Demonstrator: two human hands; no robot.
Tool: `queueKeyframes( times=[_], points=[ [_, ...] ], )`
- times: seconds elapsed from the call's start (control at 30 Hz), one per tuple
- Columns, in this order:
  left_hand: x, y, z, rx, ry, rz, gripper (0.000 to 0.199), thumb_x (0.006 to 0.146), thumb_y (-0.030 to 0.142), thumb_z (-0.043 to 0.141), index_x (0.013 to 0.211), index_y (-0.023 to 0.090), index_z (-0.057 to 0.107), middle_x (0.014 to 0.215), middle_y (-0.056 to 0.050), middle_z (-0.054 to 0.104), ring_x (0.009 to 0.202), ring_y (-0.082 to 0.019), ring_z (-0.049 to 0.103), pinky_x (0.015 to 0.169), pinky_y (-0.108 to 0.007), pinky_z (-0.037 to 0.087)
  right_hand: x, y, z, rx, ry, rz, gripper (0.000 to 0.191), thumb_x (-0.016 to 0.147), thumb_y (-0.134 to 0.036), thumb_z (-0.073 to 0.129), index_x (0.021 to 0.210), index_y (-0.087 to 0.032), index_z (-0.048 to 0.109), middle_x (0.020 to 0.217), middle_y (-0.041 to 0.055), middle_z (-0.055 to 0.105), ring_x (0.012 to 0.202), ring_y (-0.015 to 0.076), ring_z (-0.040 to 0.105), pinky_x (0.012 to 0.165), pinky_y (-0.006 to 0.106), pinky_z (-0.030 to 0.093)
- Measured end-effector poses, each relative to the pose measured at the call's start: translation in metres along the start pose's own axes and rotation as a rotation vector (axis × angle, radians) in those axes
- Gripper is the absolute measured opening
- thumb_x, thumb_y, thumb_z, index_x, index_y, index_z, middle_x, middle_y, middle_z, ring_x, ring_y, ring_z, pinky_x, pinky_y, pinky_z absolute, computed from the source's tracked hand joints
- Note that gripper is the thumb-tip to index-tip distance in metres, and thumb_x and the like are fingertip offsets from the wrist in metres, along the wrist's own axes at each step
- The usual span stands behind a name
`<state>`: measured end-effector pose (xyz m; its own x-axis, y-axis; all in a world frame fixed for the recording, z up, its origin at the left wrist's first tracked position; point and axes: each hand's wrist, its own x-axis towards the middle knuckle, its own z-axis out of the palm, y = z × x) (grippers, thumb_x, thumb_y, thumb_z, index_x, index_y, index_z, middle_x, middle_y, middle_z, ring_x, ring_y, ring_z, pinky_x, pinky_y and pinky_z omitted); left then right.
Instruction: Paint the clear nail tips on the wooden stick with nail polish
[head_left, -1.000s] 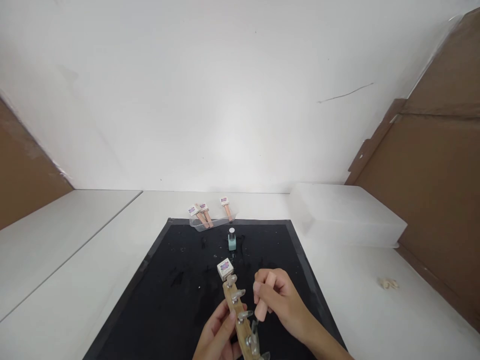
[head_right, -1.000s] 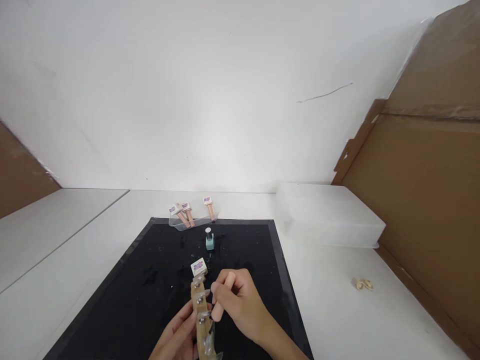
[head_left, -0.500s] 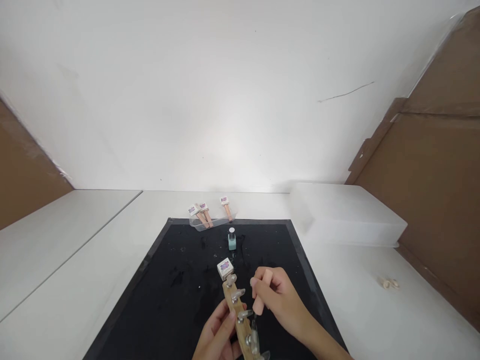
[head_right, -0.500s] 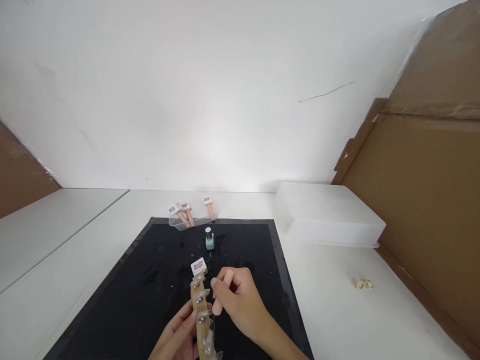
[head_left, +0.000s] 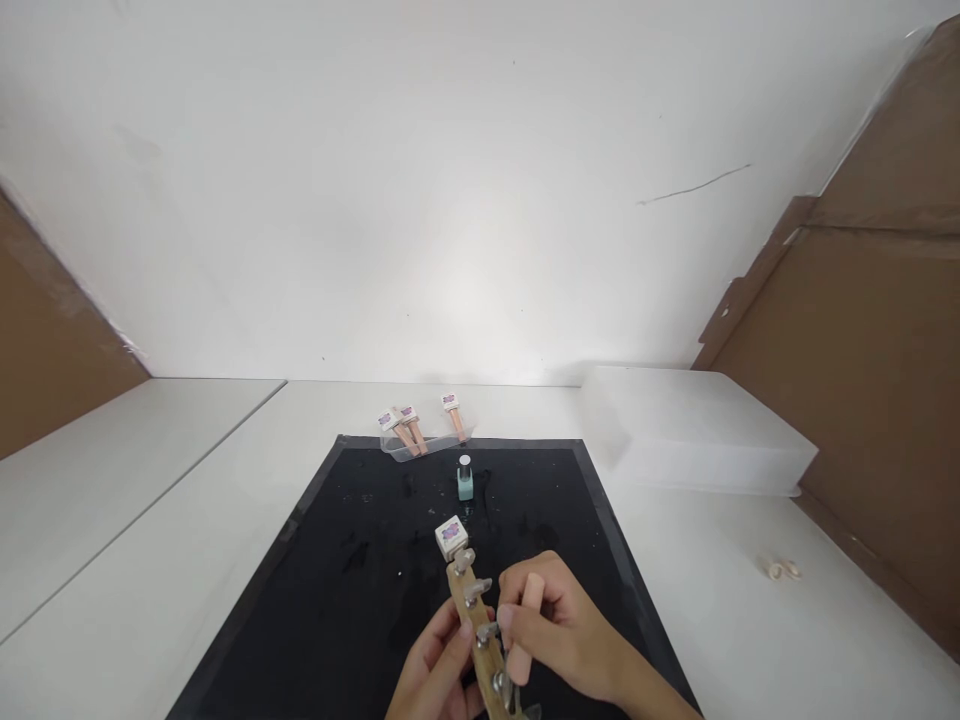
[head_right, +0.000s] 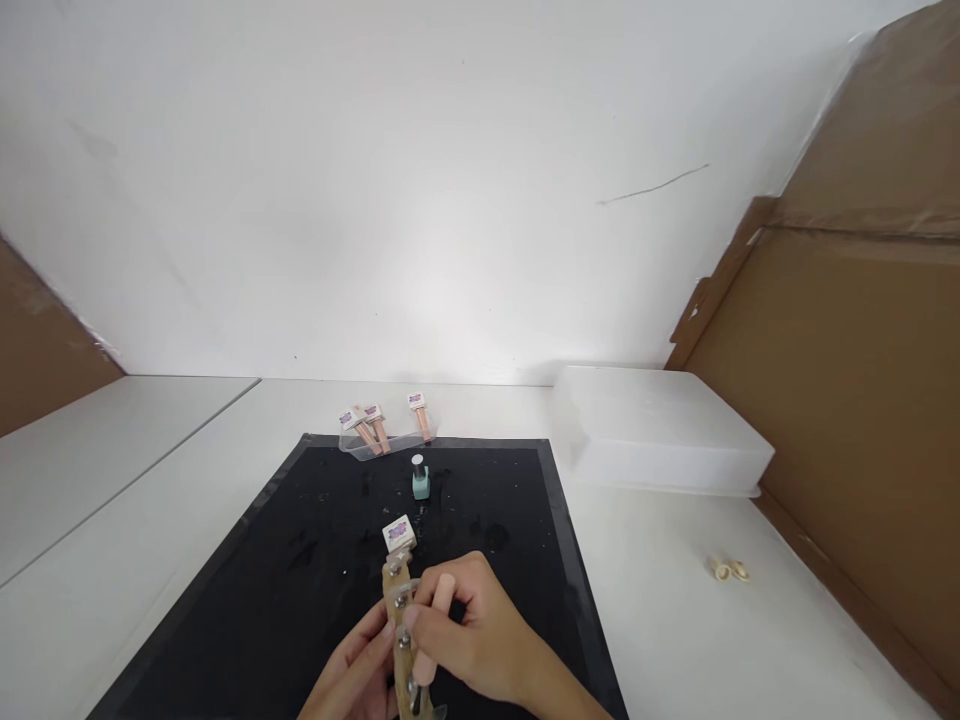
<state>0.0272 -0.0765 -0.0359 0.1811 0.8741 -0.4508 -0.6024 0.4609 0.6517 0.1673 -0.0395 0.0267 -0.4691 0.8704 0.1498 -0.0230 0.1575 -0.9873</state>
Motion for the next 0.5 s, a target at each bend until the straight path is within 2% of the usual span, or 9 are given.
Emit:
queueKeyframes(
  times=[0.13, 0.33, 0.4, 0.5],
  points=[
    [-0.001, -0.002, 0.000, -0.018, 0.019, -0.003, 0.041, 0.064, 0.036, 0.069, 0.100, 0.018, 0.061, 0.085, -0.006, 0.066, 0.076, -0.018, 0.060, 0.058, -0.024, 0.041, 0.001, 0.005, 0.002, -0.022, 0.123, 0.057, 0.027, 0.077, -0.025, 0.054, 0.051, -0.018, 0.049, 0.046, -0.0019, 0.056, 0.048, 0.0119, 0.051, 0.052, 0.023, 0.040],
    [-0.001, -0.007, -0.005, -0.043, 0.063, -0.006, 0.040, 0.062, 0.036, 0.070, 0.097, 0.018, 0.062, 0.083, -0.005, 0.065, 0.072, -0.016, 0.060, 0.060, -0.026, 0.044, 0.006, 0.012, 0.002, -0.049, 0.279, 0.048, 0.036, 0.079, -0.025, 0.050, 0.044, -0.020, 0.040, 0.040, -0.0020, 0.052, 0.044, 0.0107, 0.041, 0.051, 0.023, 0.037],
    [-0.001, -0.007, -0.006, -0.052, 0.065, -0.008, 0.039, 0.062, 0.035, 0.070, 0.096, 0.018, 0.063, 0.082, -0.005, 0.065, 0.071, -0.016, 0.059, 0.061, -0.027, 0.044, 0.006, 0.012, 0.001, -0.036, 0.290, 0.038, 0.036, 0.079, -0.025, 0.049, 0.044, -0.020, 0.039, 0.040, -0.0019, 0.051, 0.044, 0.0107, 0.040, 0.050, 0.023, 0.036],
    [0.000, -0.006, -0.006, -0.075, 0.061, -0.006, 0.038, 0.062, 0.034, 0.071, 0.096, 0.018, 0.063, 0.082, -0.004, 0.065, 0.071, -0.015, 0.059, 0.062, -0.027, 0.044, 0.005, 0.008, 0.000, 0.005, 0.224, 0.024, 0.032, 0.078, -0.024, 0.049, 0.047, -0.019, 0.045, 0.039, -0.0025, 0.050, 0.043, 0.0104, 0.040, 0.048, 0.022, 0.035]
  ],
)
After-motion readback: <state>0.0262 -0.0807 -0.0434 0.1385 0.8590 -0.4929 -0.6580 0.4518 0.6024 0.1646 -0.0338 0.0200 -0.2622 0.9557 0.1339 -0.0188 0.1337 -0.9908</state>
